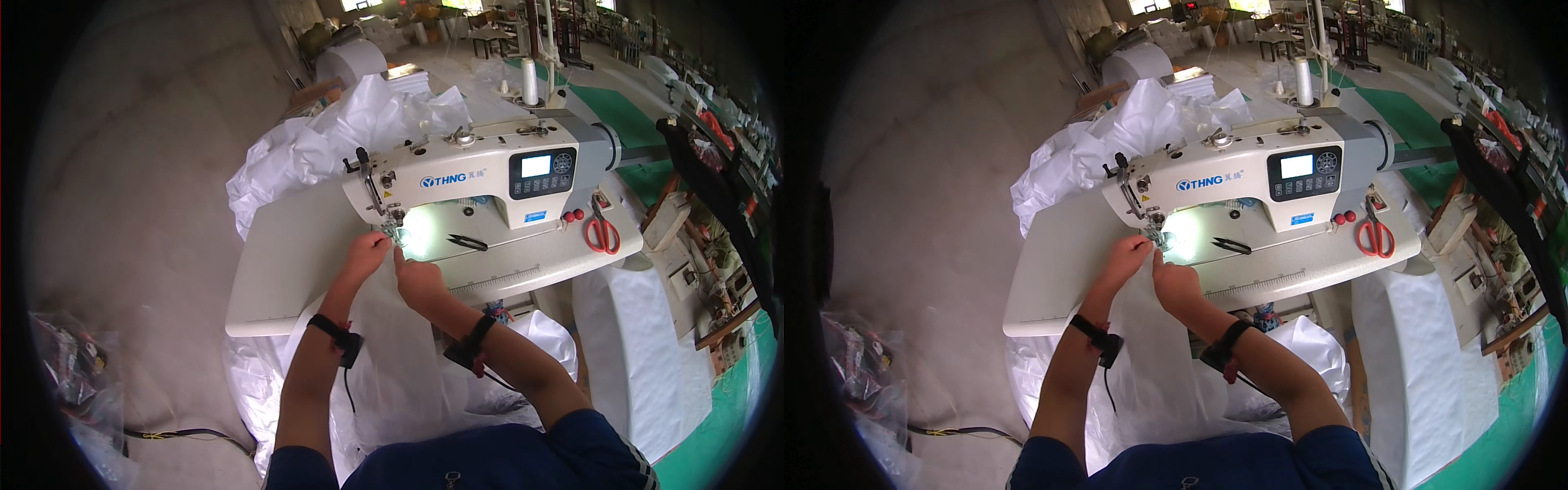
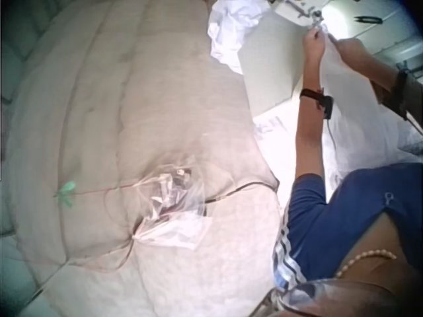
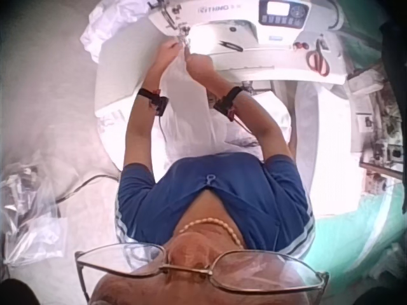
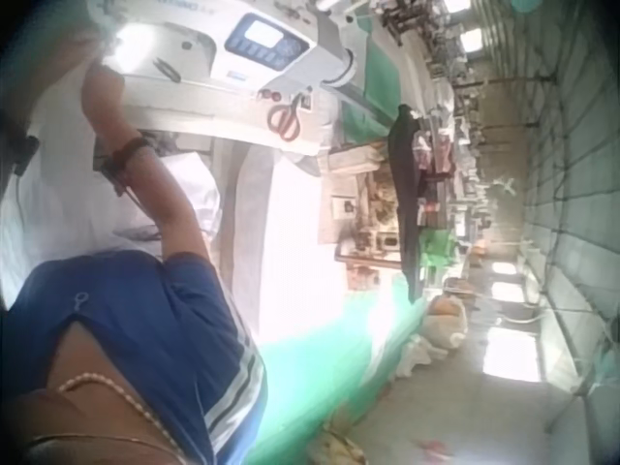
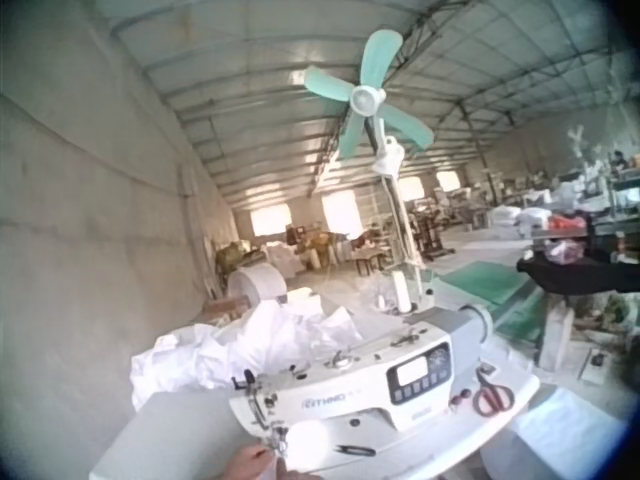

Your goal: The recorder is using an industrial sewing machine to stitch together large pieces of white synthetic fabric.

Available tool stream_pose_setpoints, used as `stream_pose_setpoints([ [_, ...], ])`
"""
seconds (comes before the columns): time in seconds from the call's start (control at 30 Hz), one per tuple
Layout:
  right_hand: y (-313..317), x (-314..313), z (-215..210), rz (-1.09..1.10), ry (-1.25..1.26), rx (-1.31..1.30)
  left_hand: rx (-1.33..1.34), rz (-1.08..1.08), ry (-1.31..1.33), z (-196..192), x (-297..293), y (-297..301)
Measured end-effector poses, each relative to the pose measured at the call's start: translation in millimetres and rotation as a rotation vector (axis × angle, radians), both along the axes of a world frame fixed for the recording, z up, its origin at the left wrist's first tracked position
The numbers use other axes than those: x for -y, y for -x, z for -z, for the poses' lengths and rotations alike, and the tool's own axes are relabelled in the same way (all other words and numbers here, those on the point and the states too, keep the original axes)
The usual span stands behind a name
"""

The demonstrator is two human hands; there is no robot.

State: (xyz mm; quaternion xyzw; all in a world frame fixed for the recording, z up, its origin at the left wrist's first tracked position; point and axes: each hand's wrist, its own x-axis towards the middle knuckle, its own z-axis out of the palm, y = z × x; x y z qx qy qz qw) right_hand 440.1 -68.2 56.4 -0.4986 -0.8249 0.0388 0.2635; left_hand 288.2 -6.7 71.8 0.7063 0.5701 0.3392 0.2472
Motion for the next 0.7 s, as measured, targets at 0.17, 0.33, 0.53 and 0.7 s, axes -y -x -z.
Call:
stream_pose_setpoints([
  [0.17, 15, -29, 24, 0.056, 0.144, 0.128, -0.333, -0.063, -0.246, 59, -24, -3],
  [0.33, 16, -35, 40, 0.077, 0.129, 0.120, -0.358, -0.134, -0.321, 62, -20, -5],
  [0.53, 14, -34, 39, 0.044, 0.135, 0.009, -0.296, 0.241, -0.430, 59, 1, -9],
  [0.7, 20, -28, 39, 0.102, 0.046, -0.056, -0.291, 0.148, -0.485, 51, 7, -11],
])
